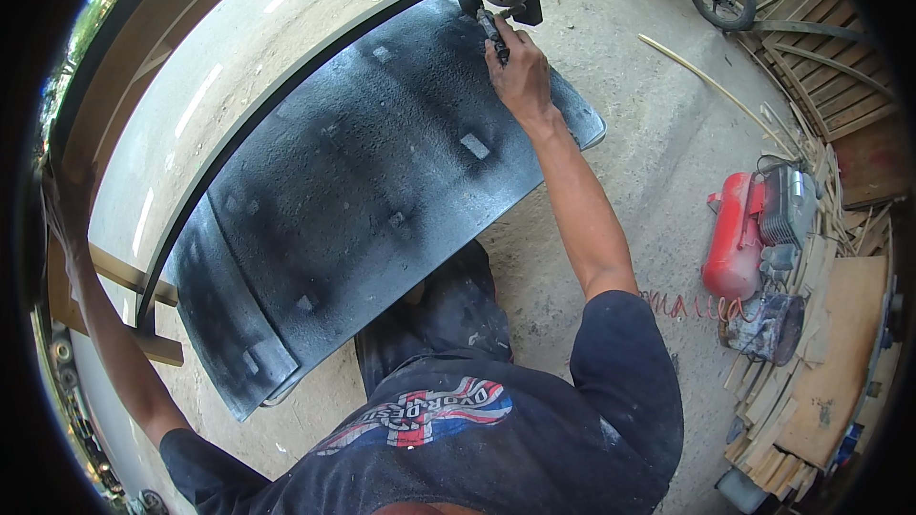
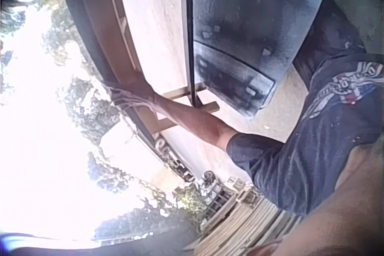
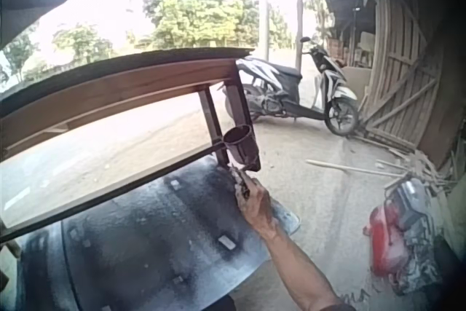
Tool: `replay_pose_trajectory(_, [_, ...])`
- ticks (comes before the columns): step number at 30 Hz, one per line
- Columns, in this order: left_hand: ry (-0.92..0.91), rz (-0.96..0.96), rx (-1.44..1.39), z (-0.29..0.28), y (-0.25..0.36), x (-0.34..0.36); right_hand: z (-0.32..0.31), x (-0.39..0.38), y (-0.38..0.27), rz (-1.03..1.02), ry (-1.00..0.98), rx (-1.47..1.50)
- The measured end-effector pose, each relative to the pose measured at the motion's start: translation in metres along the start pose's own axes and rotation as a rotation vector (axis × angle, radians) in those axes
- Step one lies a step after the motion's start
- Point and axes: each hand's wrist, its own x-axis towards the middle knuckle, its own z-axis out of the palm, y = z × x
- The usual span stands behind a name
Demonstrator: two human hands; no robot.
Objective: Spray painting a black wooden stand or table using an air-powered spray gun.
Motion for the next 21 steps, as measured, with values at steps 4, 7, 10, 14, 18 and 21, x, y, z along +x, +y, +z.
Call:
replay_pose_trajectory(4, [0.01,0.004,-0.014,0.001,0.0,-0.001,-0.004,-0.005,0.005,0.011,-0.043,-0.006])
replay_pose_trajectory(7, [0.017,0.009,-0.028,0.001,-0.002,-0.001,-0.011,-0.01,0.001,0.051,-0.108,-0.03])
replay_pose_trajectory(10, [0.002,-0.002,-0.023,0.0,0.001,-0.001,-0.019,-0.018,0.001,0.081,-0.138,-0.064])
replay_pose_trajectory(14, [-0.004,-0.006,-0.035,0.001,-0.003,-0.002,-0.022,-0.025,0.001,0.112,-0.127,0.001])
replay_pose_trajectory(18, [0.014,-0.005,-0.043,-0.003,0.004,-0.001,-0.02,-0.027,0.002,0.104,-0.099,0.025])
replay_pose_trajectory(21, [0.029,0.0,-0.038,-0.005,0.005,0.0,-0.015,-0.027,0.004,0.024,-0.017,0.008])
